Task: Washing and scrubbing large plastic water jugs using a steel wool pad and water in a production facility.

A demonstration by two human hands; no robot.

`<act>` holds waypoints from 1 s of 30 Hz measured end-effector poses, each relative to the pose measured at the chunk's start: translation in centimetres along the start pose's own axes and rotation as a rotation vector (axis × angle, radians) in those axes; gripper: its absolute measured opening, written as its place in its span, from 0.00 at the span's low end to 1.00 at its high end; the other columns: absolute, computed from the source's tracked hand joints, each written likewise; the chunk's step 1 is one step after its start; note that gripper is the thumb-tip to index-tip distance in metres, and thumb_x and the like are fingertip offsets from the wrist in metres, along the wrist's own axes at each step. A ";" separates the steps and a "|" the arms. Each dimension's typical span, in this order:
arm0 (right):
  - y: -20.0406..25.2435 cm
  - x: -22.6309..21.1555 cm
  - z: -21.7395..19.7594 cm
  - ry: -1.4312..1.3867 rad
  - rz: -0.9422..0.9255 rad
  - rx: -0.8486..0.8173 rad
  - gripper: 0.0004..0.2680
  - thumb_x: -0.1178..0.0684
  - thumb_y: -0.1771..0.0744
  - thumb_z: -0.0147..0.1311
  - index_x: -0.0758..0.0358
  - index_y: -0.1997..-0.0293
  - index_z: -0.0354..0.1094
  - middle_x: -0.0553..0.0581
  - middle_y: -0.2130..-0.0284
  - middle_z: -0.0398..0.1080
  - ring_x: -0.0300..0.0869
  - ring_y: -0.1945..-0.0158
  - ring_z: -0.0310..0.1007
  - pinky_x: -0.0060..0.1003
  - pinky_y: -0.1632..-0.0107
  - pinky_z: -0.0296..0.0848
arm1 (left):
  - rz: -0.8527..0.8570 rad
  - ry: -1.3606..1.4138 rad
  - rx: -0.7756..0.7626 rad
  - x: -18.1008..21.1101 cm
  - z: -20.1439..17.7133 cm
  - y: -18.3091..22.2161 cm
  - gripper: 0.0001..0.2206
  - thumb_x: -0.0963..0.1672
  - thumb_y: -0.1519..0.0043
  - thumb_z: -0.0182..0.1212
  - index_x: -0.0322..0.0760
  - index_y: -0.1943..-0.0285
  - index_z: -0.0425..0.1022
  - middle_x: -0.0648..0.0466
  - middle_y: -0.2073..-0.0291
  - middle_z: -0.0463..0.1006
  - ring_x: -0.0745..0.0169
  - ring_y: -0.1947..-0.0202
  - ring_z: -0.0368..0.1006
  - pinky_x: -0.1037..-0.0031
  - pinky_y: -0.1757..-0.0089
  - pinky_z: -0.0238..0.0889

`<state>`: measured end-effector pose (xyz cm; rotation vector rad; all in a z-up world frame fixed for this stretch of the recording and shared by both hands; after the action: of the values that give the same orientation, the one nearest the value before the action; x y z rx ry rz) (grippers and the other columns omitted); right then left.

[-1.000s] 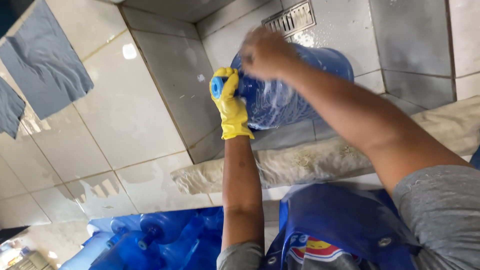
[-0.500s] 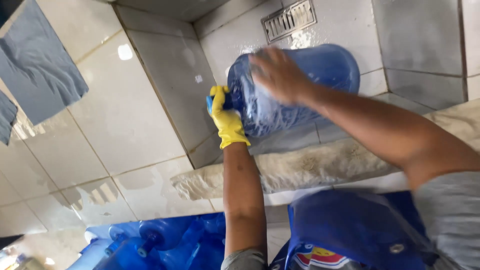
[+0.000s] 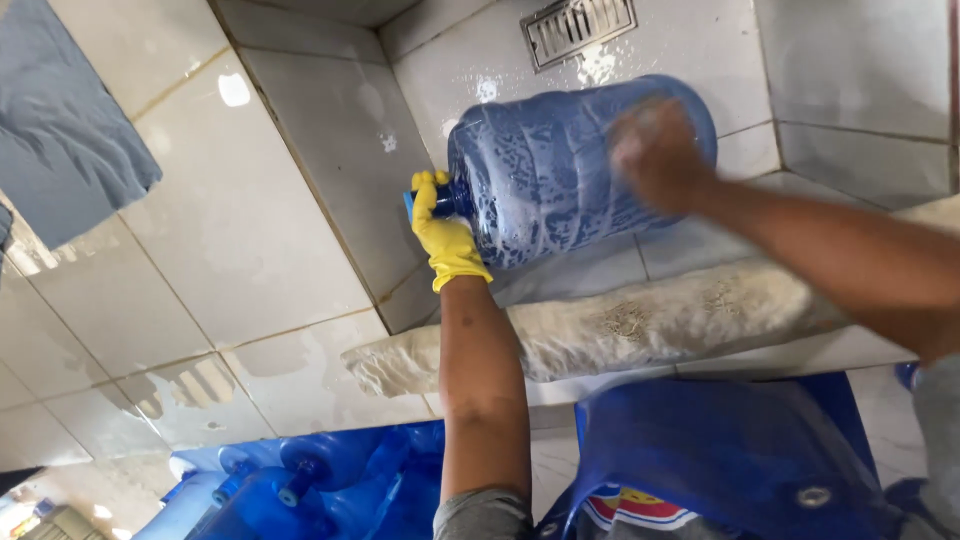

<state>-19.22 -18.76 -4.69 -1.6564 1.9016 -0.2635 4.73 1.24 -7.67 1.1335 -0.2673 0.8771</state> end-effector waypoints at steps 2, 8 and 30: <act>-0.4 6.2 -1.3 -0.396 1.235 -0.889 0.27 0.35 0.29 0.18 0.53 0.20 0.40 0.70 0.23 0.31 0.62 0.22 0.20 0.59 0.26 0.27 | 0.065 -0.029 -0.134 1.2 4.4 4.5 0.06 0.39 0.47 0.68 0.39 0.65 0.75 0.51 0.73 0.76 0.59 0.68 0.73 0.69 0.55 0.69; -2.9 -3.5 -1.6 -0.549 0.712 -0.518 0.27 0.30 0.29 0.19 0.58 0.28 0.44 0.77 0.31 0.41 0.78 0.25 0.25 0.75 0.31 0.36 | 0.045 0.017 -0.044 1.2 2.9 3.5 0.09 0.38 0.48 0.65 0.38 0.61 0.72 0.51 0.73 0.74 0.59 0.69 0.73 0.64 0.55 0.71; -11.7 -5.5 -2.6 -0.296 0.637 -0.326 0.07 0.59 0.35 0.51 0.55 0.55 0.71 0.57 0.58 0.67 0.55 0.43 0.62 0.57 0.41 0.61 | 0.166 -0.371 0.343 3.2 9.0 10.1 0.11 0.39 0.56 0.60 0.42 0.80 0.58 0.57 0.80 0.56 0.58 0.78 0.55 0.66 0.73 0.53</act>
<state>-10.68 -16.49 5.06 -1.1000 2.1890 0.5400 1.58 -3.67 4.95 1.6136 -0.5369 0.8746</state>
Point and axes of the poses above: each hand's wrist, its own y-axis away from the middle knuckle, its own z-axis out of the palm, x = y × z, the point moved 5 cm from there along -y, towards the middle knuckle
